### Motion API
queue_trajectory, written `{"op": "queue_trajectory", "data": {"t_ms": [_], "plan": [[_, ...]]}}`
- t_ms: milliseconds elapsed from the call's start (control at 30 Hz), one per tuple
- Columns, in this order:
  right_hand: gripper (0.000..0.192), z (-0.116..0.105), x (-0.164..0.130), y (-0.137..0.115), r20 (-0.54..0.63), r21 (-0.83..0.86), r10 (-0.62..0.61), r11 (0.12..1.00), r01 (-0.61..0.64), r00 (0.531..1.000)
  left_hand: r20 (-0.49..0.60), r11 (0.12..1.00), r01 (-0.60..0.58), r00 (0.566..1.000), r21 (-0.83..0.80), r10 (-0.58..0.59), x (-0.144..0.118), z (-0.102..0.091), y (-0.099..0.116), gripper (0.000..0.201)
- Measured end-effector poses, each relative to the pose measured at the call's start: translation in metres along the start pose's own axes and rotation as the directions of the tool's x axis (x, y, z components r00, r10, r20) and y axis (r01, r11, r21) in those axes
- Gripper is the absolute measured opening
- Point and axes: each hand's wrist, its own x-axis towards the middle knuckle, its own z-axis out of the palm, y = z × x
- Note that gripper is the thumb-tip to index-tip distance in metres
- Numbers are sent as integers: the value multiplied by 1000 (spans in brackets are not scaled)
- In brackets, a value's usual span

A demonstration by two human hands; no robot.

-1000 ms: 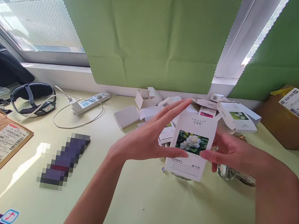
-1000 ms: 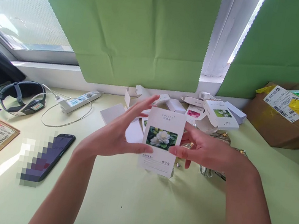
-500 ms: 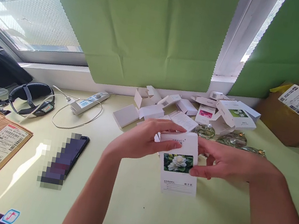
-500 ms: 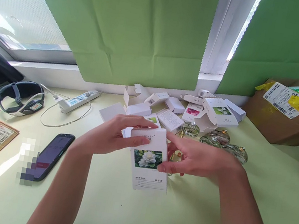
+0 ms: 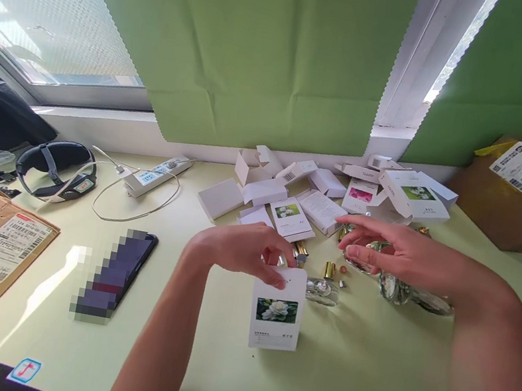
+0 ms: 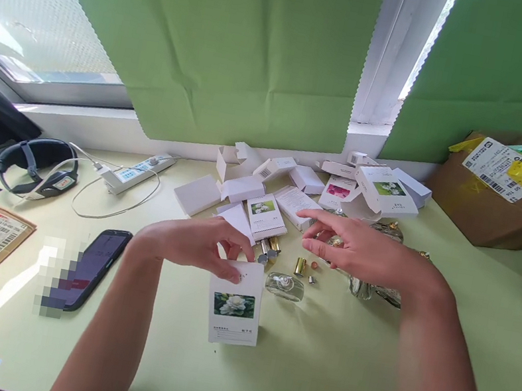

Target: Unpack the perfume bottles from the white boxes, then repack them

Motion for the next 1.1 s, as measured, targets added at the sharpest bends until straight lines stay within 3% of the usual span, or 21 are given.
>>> {"op": "queue_trajectory", "data": {"t_ms": [233,433,600,900,1100], "plan": [[62,1,-2,-4,56,-55,-1,998,4,998,-28,994,101,994,-39,-102,-12,-9,-15,41],[80,14,10,-1,292,-92,-67,991,98,954,-197,981,189,964,48,-177,-23,-16,-21,37],[83,29,21,6,303,-191,-13,979,74,953,-209,977,203,960,67,-186,-21,-14,-26,39],[47,55,39,4,332,-466,83,881,87,940,-235,976,210,953,52,-192,-20,-12,-27,40],[38,57,43,8,332,-475,59,873,112,941,-213,983,170,965,61,-154,-21,-13,-24,40]]}}
